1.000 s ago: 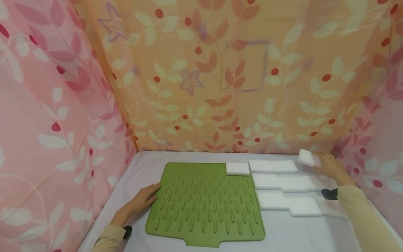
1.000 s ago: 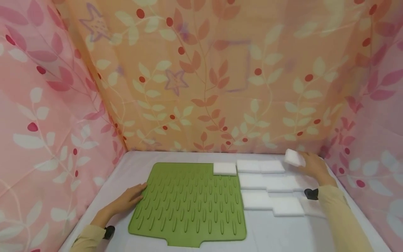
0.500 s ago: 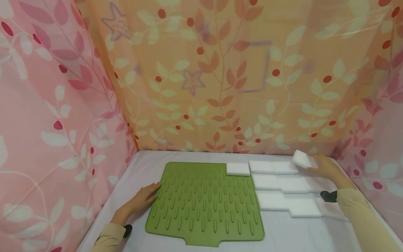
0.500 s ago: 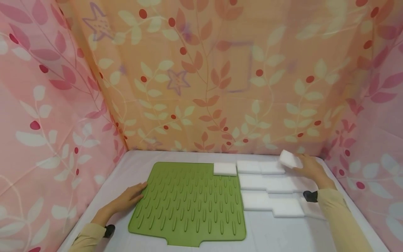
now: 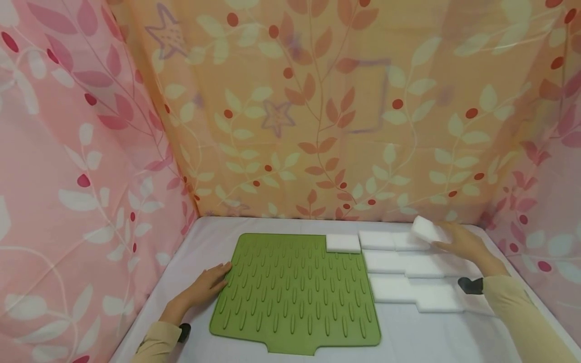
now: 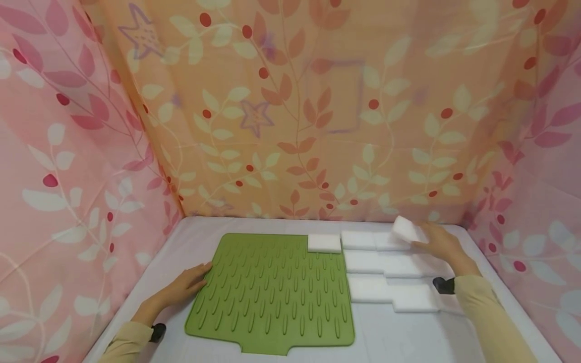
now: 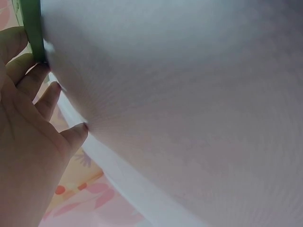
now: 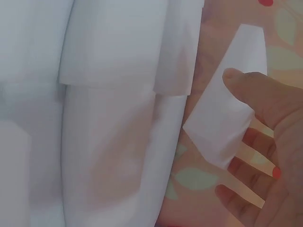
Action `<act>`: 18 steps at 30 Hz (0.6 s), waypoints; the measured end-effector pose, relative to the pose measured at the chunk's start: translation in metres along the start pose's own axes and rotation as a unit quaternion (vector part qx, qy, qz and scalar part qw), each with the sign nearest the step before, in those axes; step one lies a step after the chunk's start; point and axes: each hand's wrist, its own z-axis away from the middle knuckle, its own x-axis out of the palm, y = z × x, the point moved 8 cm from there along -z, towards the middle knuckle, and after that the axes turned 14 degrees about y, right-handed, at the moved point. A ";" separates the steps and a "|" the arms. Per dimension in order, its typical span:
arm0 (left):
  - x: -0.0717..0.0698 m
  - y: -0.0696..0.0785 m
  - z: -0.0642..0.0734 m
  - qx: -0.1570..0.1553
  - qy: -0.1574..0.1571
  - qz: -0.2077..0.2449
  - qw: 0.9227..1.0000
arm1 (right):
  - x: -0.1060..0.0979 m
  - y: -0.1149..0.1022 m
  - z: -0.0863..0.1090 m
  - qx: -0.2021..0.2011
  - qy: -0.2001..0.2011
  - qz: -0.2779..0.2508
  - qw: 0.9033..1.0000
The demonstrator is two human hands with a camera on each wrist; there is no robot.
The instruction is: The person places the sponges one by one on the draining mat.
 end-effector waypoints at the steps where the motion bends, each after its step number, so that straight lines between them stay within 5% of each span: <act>1: 0.000 0.000 0.000 0.001 0.002 0.000 1.000 | 0.000 -0.003 -0.001 -0.006 0.004 -0.001 1.000; 10: -0.001 0.000 -0.001 -0.021 -0.010 0.006 1.000 | 0.003 -0.020 -0.004 -0.016 -0.005 0.026 1.000; 18: -0.003 0.003 -0.001 -0.018 -0.013 0.002 1.000 | 0.004 -0.038 -0.007 -0.052 0.035 -0.005 0.998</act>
